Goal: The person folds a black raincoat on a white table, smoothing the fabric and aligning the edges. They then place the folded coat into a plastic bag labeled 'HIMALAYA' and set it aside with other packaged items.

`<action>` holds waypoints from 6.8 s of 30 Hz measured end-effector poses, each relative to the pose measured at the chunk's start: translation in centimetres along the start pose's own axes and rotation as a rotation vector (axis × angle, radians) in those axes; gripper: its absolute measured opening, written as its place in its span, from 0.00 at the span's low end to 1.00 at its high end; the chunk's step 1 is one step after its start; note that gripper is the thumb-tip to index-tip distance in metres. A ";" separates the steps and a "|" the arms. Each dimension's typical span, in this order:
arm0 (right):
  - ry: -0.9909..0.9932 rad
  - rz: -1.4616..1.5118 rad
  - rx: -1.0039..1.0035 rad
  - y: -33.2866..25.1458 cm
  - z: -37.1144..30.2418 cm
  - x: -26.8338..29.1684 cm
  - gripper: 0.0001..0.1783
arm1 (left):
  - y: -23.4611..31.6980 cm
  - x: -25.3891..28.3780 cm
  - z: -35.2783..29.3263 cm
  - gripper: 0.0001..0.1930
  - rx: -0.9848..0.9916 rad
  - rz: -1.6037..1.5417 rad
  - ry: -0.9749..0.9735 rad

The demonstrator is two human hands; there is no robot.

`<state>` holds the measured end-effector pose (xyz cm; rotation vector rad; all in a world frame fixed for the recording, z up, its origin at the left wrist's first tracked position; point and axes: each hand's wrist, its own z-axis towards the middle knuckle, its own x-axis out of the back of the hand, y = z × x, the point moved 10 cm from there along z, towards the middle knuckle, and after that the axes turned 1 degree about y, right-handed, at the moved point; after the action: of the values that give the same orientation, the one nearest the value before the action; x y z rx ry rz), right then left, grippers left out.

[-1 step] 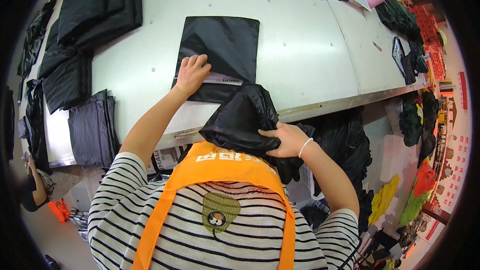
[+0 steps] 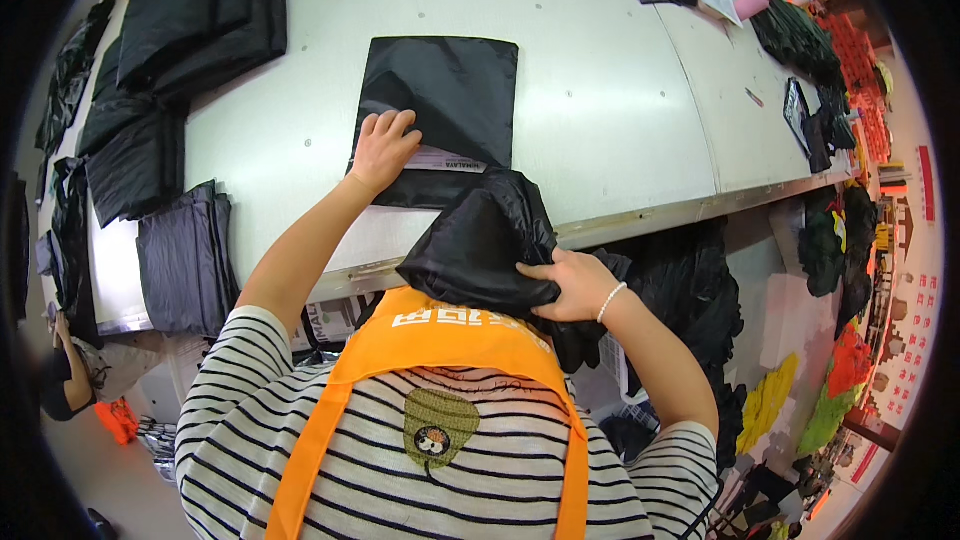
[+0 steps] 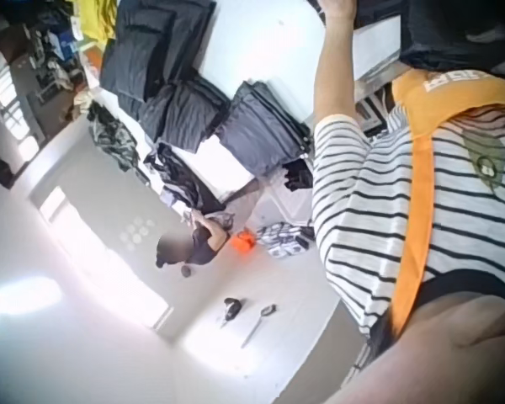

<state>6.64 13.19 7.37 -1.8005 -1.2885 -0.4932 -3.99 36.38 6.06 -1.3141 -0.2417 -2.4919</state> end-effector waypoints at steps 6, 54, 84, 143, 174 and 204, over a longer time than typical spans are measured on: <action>0.024 -0.053 0.193 -5.5 0.9 3.0 0.30 | -1.5 0.4 1.8 0.08 0.162 -0.374 -0.056; 0.747 -0.208 0.580 -10.1 11.4 5.5 0.12 | 5.5 2.4 8.2 0.11 0.372 -0.233 -0.300; 0.871 0.317 0.240 -3.9 16.5 12.2 0.33 | 7.1 -0.8 -14.7 0.34 1.347 -1.346 0.427; 1.463 0.285 0.153 1.2 3.1 10.2 0.10 | 6.8 5.5 7.7 0.40 0.148 -0.349 -0.338; 0.314 -0.488 0.636 0.0 7.0 5.0 0.09 | 15.5 -5.0 3.4 0.24 -0.333 -0.077 -0.975; 0.645 0.260 0.095 4.7 3.7 5.1 0.03 | 11.2 -1.4 13.3 0.22 0.094 -0.722 -0.640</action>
<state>12.36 18.60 7.06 -1.5166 -0.6149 -0.7697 10.94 30.00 12.49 -2.2520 -1.1363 -2.3993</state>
